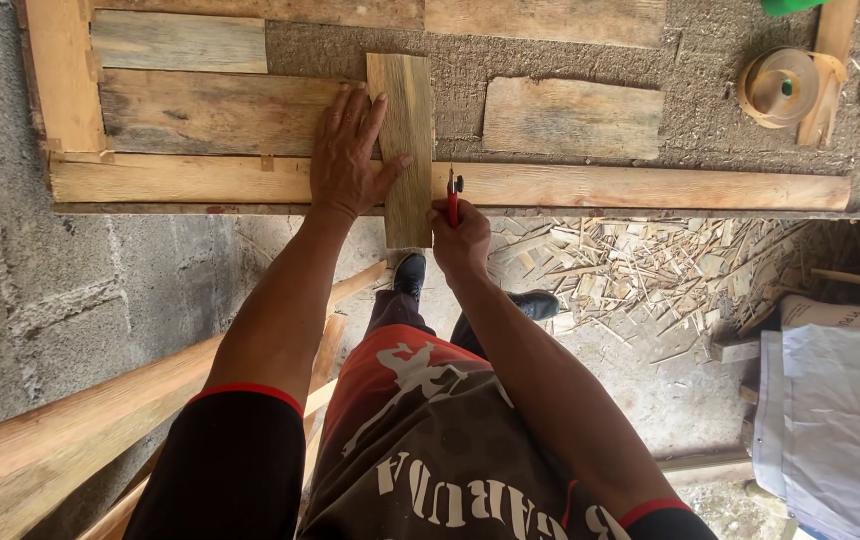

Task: The person is arranging and cutting thin wood panels to create a cladding pattern.

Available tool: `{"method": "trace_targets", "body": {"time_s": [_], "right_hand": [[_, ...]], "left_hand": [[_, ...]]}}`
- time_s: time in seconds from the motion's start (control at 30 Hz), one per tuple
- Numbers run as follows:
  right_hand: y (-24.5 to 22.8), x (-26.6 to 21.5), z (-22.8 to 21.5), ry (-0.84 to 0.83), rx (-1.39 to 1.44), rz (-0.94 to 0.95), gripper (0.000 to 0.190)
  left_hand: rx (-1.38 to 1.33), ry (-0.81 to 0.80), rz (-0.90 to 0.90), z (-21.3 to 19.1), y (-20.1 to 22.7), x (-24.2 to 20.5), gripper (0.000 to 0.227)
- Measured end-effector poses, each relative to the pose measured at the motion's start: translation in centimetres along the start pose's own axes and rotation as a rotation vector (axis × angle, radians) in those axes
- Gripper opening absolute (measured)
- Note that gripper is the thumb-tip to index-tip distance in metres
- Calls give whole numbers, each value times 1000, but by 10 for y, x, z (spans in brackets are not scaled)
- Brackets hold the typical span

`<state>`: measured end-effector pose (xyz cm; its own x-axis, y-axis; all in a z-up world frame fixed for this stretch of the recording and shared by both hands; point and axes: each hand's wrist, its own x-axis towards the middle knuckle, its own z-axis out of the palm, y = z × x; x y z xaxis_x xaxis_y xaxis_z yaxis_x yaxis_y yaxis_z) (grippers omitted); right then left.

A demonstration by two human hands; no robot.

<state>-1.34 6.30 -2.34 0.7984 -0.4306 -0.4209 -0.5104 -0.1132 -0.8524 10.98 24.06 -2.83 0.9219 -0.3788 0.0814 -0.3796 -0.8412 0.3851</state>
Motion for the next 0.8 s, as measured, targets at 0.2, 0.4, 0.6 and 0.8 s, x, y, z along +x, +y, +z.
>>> {"method": "trace_targets", "body": {"time_s": [0.2, 0.4, 0.6, 0.8], "right_hand": [[-13, -3, -1, 11, -18, 86, 18], [-17, -5, -3, -1, -75, 51, 18], [-19, -4, -2, -5, -77, 60, 18], [-16, -4, -3, 11, -66, 49, 19]], "left_hand": [[-12, 24, 11, 3, -2, 0, 92], [12, 34, 21, 6, -4, -1, 88], [6, 35, 23, 1, -3, 1, 87], [-3, 40, 25, -4, 1, 1, 82]]}}
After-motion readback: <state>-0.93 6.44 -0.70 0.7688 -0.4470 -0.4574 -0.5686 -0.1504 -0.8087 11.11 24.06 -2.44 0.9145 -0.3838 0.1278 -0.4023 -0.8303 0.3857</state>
